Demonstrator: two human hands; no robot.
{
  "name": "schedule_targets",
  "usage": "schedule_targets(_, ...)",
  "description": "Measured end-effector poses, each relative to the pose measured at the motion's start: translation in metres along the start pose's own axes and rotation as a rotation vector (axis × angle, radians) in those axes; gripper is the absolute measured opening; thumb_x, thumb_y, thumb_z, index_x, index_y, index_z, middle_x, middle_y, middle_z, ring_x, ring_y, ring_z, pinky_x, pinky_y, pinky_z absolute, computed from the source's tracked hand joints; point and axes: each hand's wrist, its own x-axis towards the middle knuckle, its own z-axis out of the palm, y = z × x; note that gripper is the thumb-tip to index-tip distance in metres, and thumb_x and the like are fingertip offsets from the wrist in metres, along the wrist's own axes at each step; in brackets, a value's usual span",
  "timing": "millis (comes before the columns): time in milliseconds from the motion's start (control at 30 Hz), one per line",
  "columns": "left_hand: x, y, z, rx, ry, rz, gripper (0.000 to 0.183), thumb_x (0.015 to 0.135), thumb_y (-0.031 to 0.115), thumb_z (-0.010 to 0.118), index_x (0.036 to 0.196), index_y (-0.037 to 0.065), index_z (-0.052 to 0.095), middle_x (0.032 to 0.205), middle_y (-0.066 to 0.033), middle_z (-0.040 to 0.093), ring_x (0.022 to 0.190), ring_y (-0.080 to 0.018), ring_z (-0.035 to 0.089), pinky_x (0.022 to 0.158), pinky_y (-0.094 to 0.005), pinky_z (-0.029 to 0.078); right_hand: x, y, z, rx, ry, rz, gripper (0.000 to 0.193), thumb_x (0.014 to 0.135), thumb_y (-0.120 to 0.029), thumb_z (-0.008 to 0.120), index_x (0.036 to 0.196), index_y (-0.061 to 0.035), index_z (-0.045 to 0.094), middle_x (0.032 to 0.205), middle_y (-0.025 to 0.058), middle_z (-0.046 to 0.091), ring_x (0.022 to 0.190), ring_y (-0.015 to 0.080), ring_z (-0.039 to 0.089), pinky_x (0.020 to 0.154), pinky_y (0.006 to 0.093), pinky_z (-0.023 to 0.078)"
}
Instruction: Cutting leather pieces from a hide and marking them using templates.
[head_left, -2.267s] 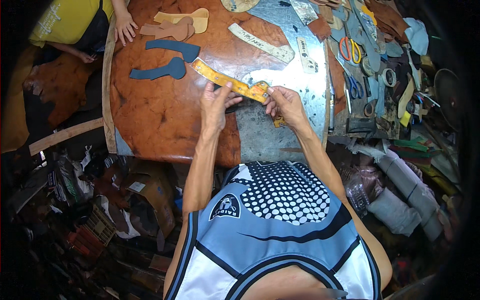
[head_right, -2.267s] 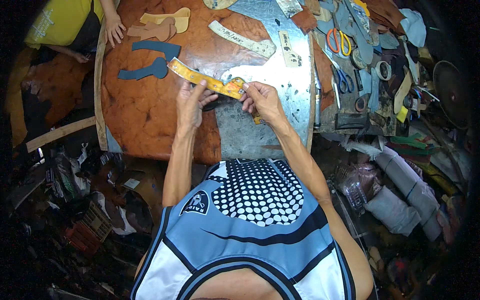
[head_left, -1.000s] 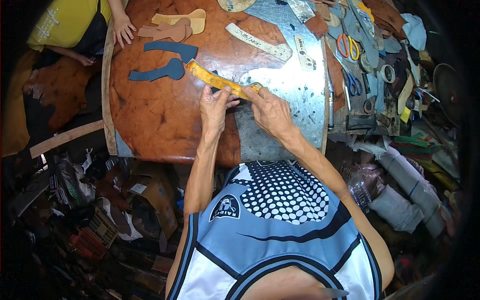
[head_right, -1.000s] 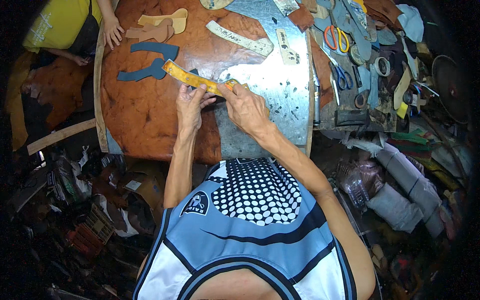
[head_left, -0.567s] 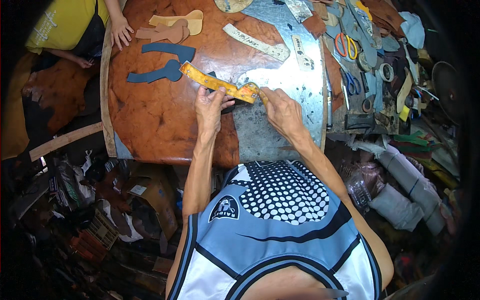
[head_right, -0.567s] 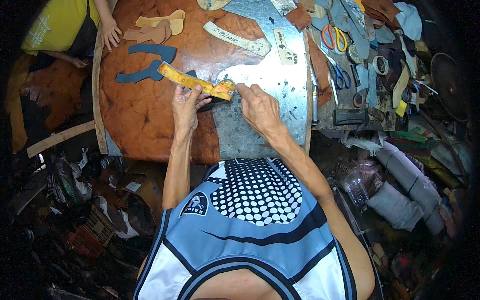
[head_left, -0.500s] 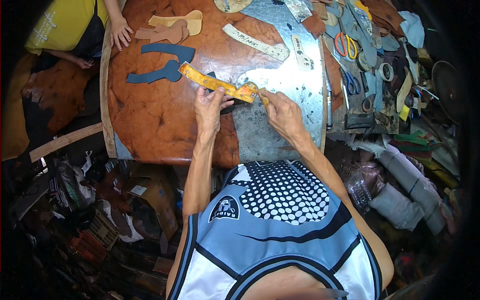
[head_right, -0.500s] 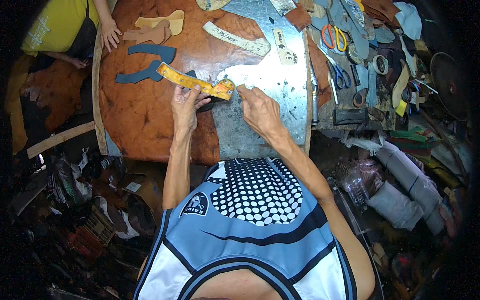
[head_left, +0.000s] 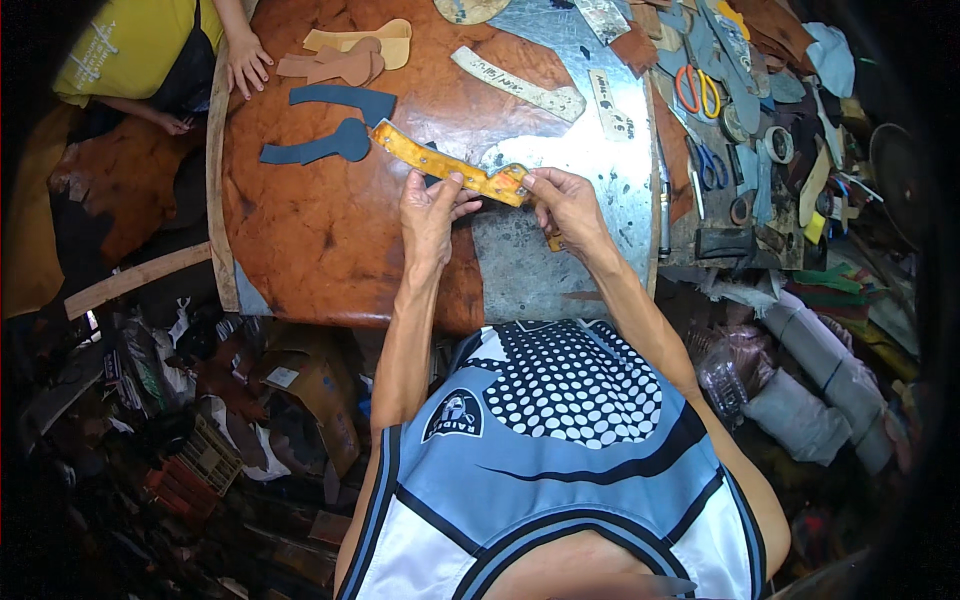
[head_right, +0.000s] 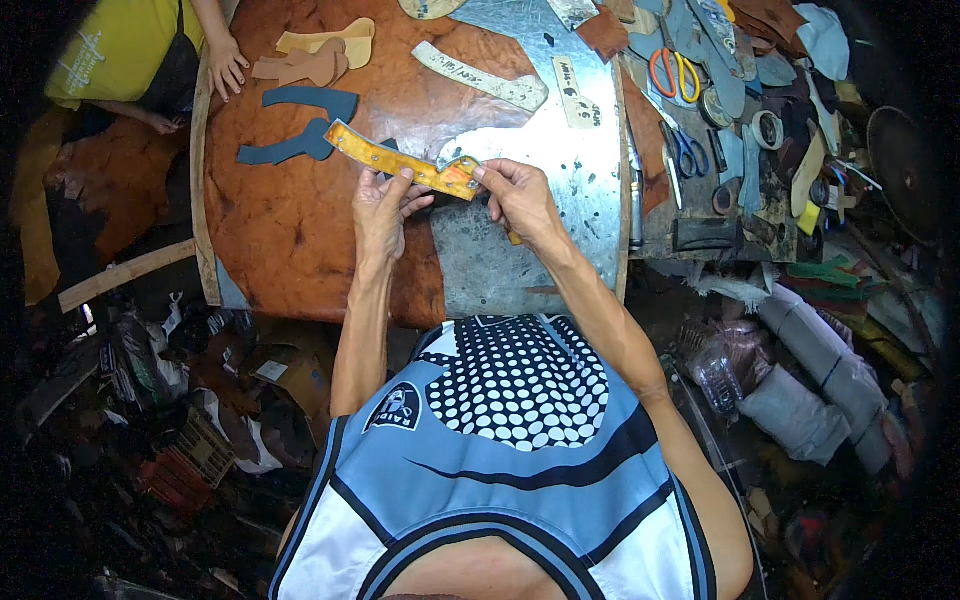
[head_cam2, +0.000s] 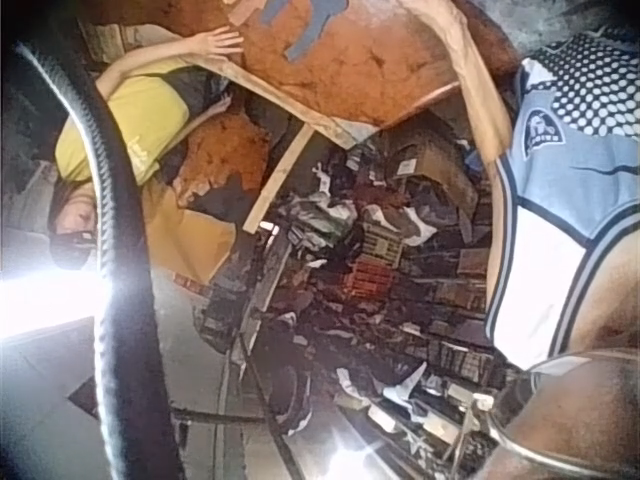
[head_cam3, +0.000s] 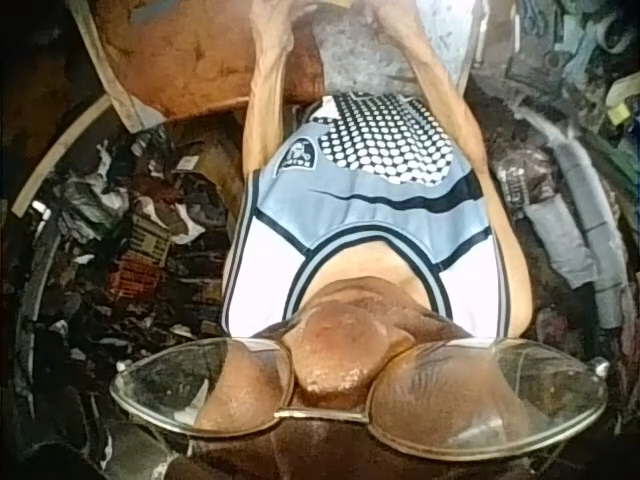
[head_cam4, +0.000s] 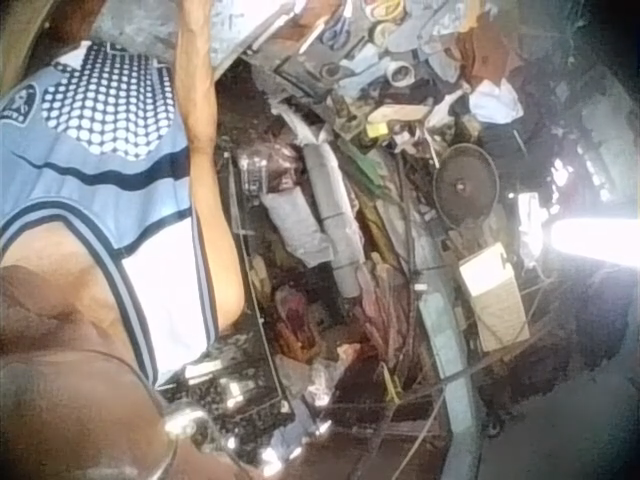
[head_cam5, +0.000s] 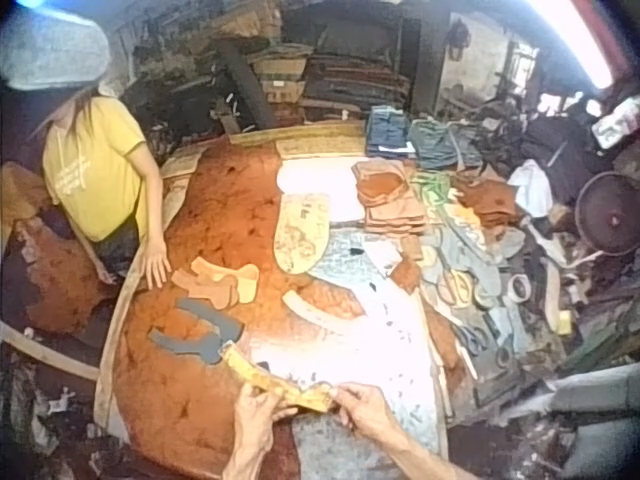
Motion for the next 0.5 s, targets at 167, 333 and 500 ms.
schedule_targets(167,-0.002,0.003,-0.004,-0.008,0.011,0.009,0.036,0.093,0.010,0.063,0.124,0.006,0.044,0.092,-0.0105,0.068,0.075,-0.0151,0.068,0.064,-0.0286,0.060,0.000,0.000,0.004,0.001,-0.010,0.002,0.023,0.093,-0.023,0.064,0.098,-0.0001,0.068,0.072,0.0001,0.063,0.045,0.0029,0.047,0.039,0.0179,0.033)
schedule_targets(333,0.013,0.014,-0.020,-0.116,0.072,0.079,0.029,0.095,0.014,0.058,0.120,0.005,0.045,0.091,-0.0097,0.066,0.076,-0.0165,0.068,0.064,-0.0294,0.059,-0.001,0.006,-0.002,-0.018,-0.007,-0.026,0.024,0.094,-0.024,0.062,0.097,-0.0012,0.067,0.071,0.0000,0.062,0.045,0.0037,0.045,0.040,0.0187,0.034)
schedule_targets(500,0.018,0.032,-0.030,-0.059,0.092,0.150,0.035,0.096,0.016,0.057,0.125,0.003,0.043,0.099,-0.0130,0.067,0.079,-0.0172,0.068,0.066,-0.0296,0.059,-0.003,0.011,-0.004,0.017,-0.036,-0.023,0.020,0.093,-0.022,0.063,0.093,-0.0020,0.067,0.069,0.0000,0.062,0.046,0.0036,0.046,0.040,0.0186,0.032)
